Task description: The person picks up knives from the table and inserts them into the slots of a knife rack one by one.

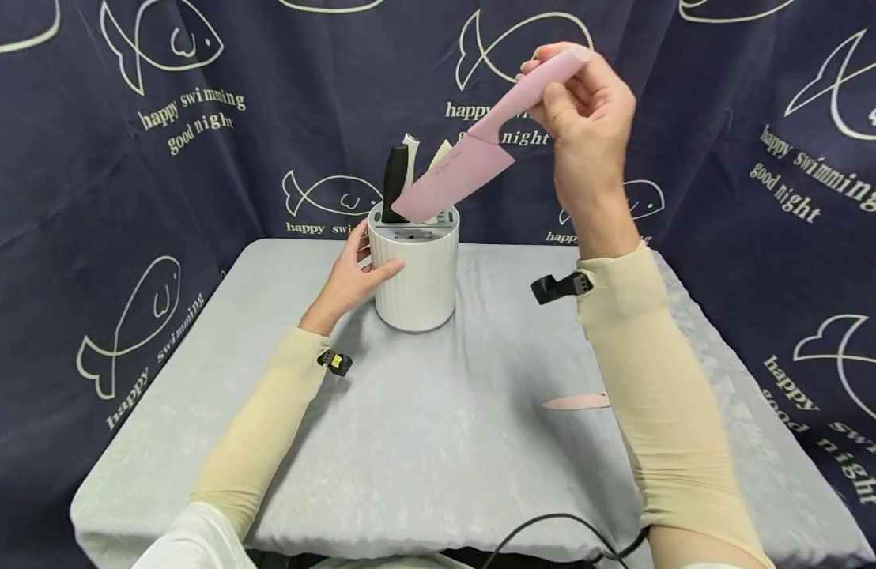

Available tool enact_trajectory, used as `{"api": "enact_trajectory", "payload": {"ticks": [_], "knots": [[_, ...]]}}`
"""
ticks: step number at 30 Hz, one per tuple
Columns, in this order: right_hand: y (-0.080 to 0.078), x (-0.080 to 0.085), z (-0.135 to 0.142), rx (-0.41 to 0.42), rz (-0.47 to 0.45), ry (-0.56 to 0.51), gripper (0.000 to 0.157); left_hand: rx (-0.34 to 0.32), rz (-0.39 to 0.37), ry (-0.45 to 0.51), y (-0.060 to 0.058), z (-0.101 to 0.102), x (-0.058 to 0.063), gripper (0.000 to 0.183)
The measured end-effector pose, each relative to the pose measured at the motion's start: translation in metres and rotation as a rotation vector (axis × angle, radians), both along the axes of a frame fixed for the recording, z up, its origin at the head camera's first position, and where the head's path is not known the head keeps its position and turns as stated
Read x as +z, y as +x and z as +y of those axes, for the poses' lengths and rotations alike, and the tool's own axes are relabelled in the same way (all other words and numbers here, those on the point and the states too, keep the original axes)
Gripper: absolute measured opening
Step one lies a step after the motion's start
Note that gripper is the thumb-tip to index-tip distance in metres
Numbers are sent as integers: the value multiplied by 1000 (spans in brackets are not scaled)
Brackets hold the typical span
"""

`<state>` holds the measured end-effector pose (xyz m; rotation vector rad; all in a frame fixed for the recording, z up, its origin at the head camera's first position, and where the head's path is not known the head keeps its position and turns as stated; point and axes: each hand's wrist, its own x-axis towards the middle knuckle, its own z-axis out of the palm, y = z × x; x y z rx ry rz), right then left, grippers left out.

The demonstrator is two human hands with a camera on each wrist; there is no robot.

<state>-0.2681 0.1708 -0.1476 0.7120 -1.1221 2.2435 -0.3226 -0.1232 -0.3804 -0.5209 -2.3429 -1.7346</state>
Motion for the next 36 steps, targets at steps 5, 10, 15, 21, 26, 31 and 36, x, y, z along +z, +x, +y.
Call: {"api": "enact_trajectory", "payload": {"ticks": [5, 10, 15, 21, 26, 31, 36], "knots": [[-13, -5, -12, 18, -10, 81, 19, -6, -4, -1, 0, 0, 1, 99], [-25, -11, -22, 17, -27, 161, 24, -1, 2, 2, 0, 1, 2, 98], [-33, -22, -37, 17, -58, 260, 28, -4, 4, 0, -1, 2, 1, 98], [-40, -41, -56, 24, -85, 349, 28, 1, -4, -4, 0, 1, 2, 98], [-48, -59, -72, -19, -94, 456, 27, 1, 20, 5, -2, -1, 5, 97], [-52, -78, -85, -52, -119, 547, 26, 4, 9, 6, -1, -2, 4, 97], [-51, -94, -93, -110, -155, 580, 28, 3, -7, -2, 1, -1, 3, 99]]}}
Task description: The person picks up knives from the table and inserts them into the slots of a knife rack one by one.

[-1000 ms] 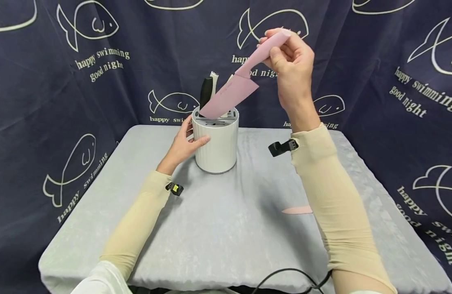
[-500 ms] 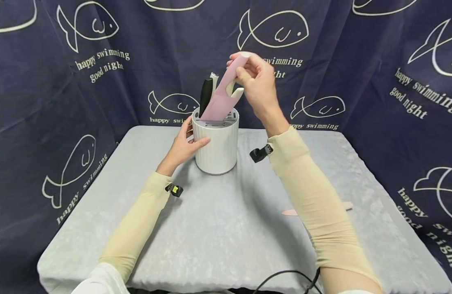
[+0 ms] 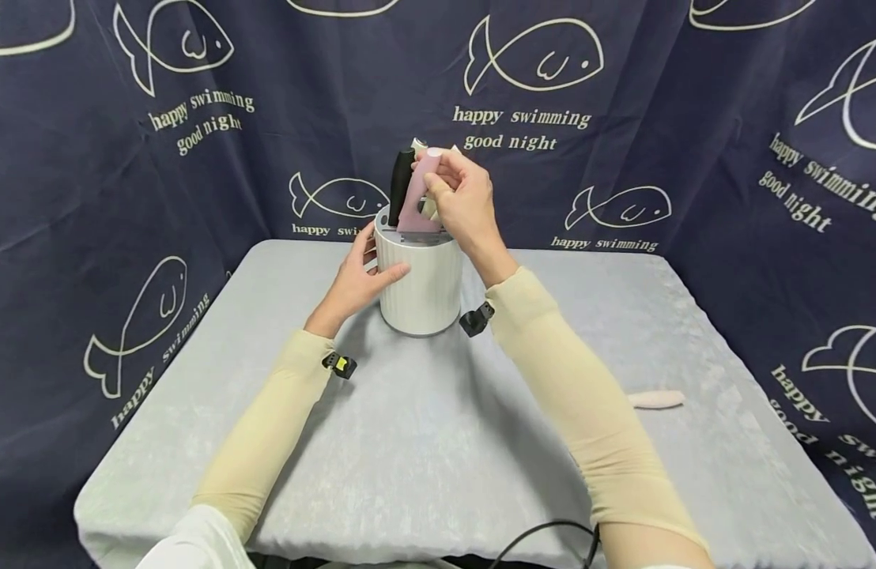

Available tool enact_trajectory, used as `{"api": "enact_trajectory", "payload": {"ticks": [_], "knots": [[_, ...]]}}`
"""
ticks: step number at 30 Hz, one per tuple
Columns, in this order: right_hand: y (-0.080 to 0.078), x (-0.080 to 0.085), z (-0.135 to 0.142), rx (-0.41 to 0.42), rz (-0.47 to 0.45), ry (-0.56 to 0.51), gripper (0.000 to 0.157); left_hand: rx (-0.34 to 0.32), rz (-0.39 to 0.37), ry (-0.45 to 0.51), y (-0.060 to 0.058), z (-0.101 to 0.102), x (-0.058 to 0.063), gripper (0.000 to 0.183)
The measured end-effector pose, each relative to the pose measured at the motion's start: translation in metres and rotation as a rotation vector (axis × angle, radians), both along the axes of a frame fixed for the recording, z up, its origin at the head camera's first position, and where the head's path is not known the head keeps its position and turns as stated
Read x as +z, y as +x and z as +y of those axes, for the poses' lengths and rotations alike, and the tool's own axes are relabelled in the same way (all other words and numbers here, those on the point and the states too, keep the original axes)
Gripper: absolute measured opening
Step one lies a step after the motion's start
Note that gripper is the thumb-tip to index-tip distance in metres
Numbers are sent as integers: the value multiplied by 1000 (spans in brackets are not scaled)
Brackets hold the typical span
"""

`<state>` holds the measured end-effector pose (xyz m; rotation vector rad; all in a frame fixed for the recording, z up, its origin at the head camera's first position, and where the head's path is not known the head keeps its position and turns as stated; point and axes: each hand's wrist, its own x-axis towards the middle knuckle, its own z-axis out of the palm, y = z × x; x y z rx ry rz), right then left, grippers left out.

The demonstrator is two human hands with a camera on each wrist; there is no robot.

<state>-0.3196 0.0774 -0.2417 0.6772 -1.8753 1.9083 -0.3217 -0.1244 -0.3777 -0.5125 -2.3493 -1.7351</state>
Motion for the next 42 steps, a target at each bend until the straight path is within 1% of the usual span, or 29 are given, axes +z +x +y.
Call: {"api": "enact_trajectory", "payload": {"ticks": [5, 9, 12, 15, 18, 21, 23, 27, 29, 31, 33, 35, 39, 42], "knots": [[-3, -16, -3, -24, -13, 10, 27, 16, 11, 14, 1, 2, 0, 98], [-5, -24, -2, -32, -16, 14, 27, 9, 9, 14, 1, 3, 0, 98], [-6, -24, -1, -35, -10, 7, 27, 4, 12, 7, -1, 5, 1, 99], [-5, -20, 1, -52, -12, 33, 28, 2, 15, 7, -2, 6, 4, 99], [-2, -16, 1, -113, -22, 122, 27, 0, 12, 7, -2, 5, 5, 98], [1, -12, 2, -198, -22, 250, 26, 0, 9, 6, -1, 5, 6, 96], [3, -10, 3, -239, -23, 325, 26, -2, 8, 4, -2, 5, 5, 96], [8, -7, 7, -285, -53, 432, 31, -2, 3, -7, -2, 6, 2, 97], [11, -4, 10, -295, -62, 465, 35, 4, -2, -10, -2, 6, 1, 98], [15, -1, 13, -309, -53, 486, 35, 8, -5, -12, -1, 6, 0, 99], [20, 3, 16, -317, -30, 481, 33, 10, -6, -12, -1, 6, 0, 99], [25, 7, 21, -311, -5, 451, 30, 9, -3, -13, -1, 5, -1, 99], [35, 15, 35, -246, 15, 341, 26, 11, -9, -9, -1, 4, -2, 99], [43, 16, 56, -202, 17, 287, 21, 13, -14, -8, 0, 5, -2, 99]]}}
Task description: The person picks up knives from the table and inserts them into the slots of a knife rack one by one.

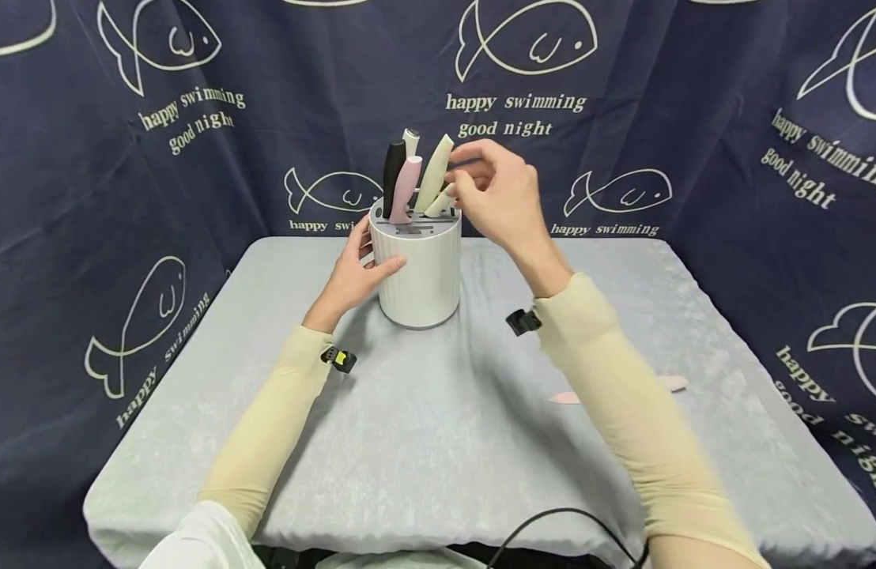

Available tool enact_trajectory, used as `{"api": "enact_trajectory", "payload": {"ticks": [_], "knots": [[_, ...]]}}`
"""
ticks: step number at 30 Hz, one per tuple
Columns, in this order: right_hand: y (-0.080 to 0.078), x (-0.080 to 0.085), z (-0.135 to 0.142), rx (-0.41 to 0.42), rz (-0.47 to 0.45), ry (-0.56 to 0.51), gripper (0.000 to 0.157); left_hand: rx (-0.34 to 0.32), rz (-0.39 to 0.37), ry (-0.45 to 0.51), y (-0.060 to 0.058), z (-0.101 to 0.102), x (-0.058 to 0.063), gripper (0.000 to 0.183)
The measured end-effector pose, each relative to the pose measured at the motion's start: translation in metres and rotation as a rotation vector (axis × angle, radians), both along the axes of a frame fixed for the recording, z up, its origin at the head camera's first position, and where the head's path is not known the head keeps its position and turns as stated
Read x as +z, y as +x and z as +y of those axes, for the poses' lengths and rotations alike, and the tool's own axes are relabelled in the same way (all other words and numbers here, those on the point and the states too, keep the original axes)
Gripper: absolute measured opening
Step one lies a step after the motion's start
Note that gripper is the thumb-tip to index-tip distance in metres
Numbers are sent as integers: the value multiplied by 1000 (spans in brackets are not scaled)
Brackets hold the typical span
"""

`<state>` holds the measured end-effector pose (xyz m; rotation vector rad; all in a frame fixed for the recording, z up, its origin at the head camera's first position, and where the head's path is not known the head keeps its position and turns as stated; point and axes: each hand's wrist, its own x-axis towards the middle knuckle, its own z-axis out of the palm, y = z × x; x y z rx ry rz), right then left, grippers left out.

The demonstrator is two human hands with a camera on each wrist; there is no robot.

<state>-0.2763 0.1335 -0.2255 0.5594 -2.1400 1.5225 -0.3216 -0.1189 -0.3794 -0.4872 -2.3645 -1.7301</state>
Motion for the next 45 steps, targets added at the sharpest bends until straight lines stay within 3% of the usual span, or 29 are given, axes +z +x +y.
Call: {"api": "enact_trajectory", "payload": {"ticks": [7, 16, 24, 28, 33, 45], "knots": [[24, -18, 75, 82, -85, 19, 14, -9, 2, 11, -1, -1, 4, 99], [49, -72, 186, 95, -290, 285, 21, -12, -11, 18, -2, -1, 1, 98], [68, -112, 281, 262, -476, 445, 24, -8, -13, 20, -1, -1, 0, 98], [74, -140, 322, 271, -549, 503, 27, -8, -6, 21, 0, -2, 1, 98], [83, -169, 345, 248, -648, 542, 33, -21, -11, 13, -1, -1, -2, 99], [74, -188, 350, 283, -650, 702, 26, -14, -14, -3, -2, -2, 2, 100]]}}
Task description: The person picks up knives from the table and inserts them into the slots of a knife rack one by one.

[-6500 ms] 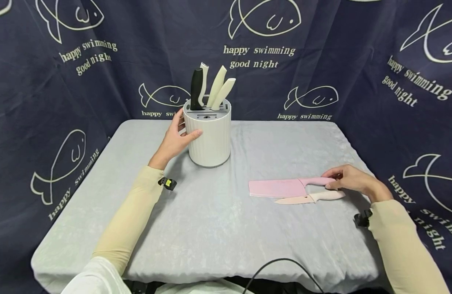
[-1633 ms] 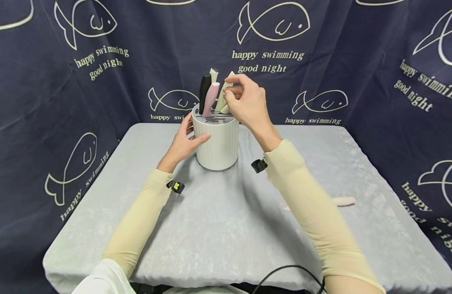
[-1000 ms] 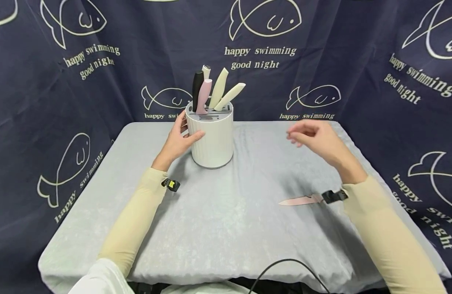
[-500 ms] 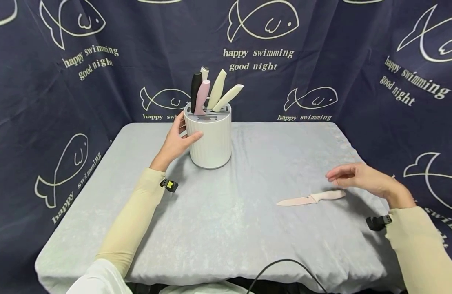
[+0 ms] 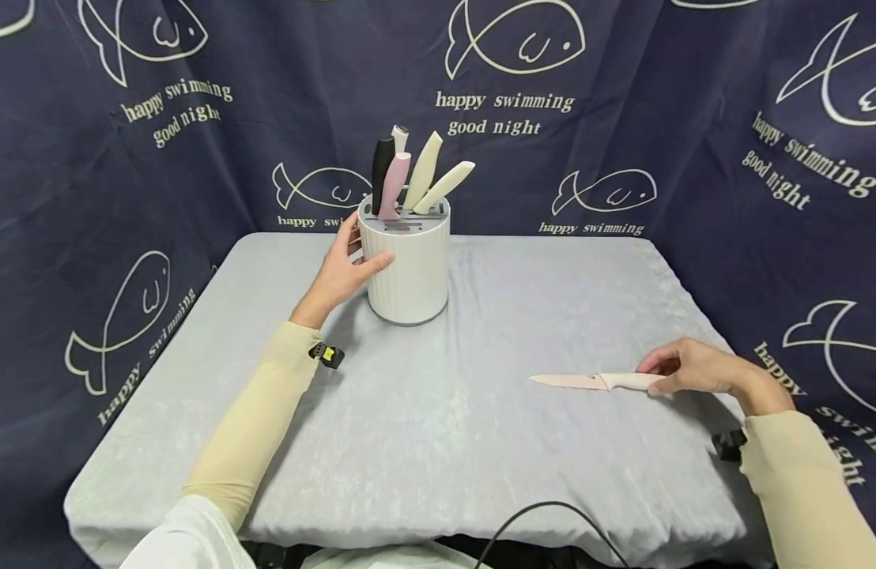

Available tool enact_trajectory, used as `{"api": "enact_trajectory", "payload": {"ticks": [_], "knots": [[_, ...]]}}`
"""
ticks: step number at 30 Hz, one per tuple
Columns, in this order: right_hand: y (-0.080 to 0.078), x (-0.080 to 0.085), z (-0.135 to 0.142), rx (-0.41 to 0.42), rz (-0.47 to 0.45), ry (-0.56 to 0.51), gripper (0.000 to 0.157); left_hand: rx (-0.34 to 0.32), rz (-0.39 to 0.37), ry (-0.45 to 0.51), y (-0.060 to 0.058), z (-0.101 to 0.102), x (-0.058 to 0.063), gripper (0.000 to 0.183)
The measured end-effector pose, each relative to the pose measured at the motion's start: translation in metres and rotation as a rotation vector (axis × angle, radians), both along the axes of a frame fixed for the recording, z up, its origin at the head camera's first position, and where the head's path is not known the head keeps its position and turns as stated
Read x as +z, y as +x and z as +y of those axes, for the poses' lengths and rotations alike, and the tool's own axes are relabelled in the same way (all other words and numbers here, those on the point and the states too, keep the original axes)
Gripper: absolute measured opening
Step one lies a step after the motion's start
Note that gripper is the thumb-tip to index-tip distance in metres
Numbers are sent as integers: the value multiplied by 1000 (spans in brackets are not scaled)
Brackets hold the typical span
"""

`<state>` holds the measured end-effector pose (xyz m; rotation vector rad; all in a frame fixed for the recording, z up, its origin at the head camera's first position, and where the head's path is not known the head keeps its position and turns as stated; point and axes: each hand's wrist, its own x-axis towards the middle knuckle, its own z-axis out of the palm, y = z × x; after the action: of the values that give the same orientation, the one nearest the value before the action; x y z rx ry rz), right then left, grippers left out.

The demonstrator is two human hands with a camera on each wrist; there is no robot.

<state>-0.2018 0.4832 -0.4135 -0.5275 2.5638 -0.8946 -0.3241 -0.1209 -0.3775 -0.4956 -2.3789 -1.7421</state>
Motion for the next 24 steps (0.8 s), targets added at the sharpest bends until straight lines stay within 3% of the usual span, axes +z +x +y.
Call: {"api": "enact_trajectory", "payload": {"ticks": [11, 14, 17, 22, 24], "knots": [[9, -5, 7, 25, -11, -30, 18, -7, -12, 5, 2, 1, -3, 100], [15, 0, 6, -20, -12, -97, 16, -6, -8, 0, 3, 3, -5, 101], [17, 10, 2, -82, 45, -185, 17, 0, 4, 0, 3, 3, -5, 102], [11, 26, -11, -160, 167, -306, 22, 2, -1, 1, 2, 1, -1, 102], [7, 30, -18, -191, 176, -395, 22, 4, -4, 5, 2, 0, 1, 101]]}}
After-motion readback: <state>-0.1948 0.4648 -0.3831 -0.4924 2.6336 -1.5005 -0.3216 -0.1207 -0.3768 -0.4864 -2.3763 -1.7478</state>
